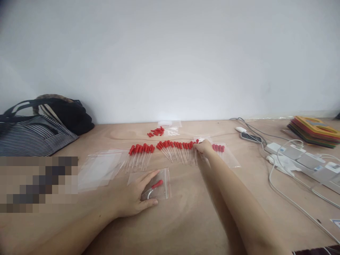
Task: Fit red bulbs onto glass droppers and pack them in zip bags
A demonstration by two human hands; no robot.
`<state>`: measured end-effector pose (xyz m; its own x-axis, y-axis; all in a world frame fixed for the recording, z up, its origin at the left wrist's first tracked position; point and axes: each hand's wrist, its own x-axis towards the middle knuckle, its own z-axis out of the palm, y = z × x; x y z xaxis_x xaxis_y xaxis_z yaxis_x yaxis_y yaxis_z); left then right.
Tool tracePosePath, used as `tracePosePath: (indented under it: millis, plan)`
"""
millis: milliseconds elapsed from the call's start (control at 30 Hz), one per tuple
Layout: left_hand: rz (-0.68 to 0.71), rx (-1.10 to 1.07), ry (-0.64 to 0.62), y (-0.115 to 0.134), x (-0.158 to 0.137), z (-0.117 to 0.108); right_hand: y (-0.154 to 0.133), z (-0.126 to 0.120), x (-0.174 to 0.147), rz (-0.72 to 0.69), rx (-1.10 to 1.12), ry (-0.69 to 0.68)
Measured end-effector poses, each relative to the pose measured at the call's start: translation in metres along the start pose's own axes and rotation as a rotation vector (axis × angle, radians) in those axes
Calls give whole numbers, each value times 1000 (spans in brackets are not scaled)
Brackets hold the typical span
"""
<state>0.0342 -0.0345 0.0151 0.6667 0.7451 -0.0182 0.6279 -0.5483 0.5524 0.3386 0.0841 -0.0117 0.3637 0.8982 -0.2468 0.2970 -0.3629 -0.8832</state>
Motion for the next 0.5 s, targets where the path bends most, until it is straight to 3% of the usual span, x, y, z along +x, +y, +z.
tracePosePath:
  millis: [233,367,500]
  plan:
    - [9,-4,23,-2,0,1,-5,-7,-41,-53,372,-302]
    - [-17,-15,11,-1,1,2,6,7,-76,-65,503,-445]
    - [-20,-12,18,-1,1,3,18,21,-92,-108,579,-486]
